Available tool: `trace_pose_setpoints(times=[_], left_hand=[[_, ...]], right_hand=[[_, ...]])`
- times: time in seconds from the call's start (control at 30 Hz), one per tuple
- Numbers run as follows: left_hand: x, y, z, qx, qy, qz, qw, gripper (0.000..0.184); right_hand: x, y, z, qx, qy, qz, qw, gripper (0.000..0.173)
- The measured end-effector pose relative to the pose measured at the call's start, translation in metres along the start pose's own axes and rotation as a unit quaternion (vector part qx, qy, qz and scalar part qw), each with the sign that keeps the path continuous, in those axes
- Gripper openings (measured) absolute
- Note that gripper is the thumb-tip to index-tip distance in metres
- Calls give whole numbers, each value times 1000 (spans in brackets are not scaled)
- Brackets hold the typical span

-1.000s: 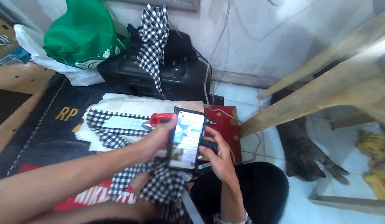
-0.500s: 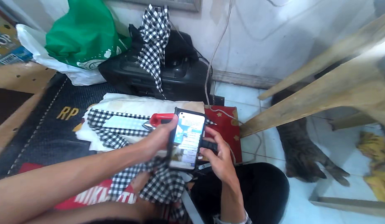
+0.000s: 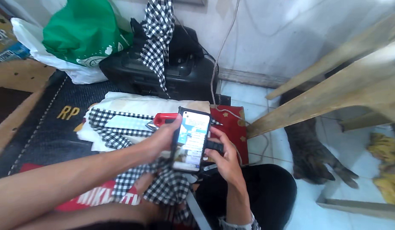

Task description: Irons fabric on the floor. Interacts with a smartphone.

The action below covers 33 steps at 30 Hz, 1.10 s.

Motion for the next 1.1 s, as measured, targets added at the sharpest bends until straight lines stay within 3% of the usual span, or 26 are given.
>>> trace_pose_setpoints(times=[1.1], left_hand=[[1, -1, 0, -5, -6, -2, 1000, 64]], right_hand=[[-5, 2, 2, 4, -3, 1, 1000, 61]])
Point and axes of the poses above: each hand's wrist, its own y-axis towards the middle knuckle, its own z-axis out of the palm, x = y × z, the point moved 10 cm from there along y, towards the middle knuckle, and after that the axes turned 9 degrees about y, right-handed, at the moved point
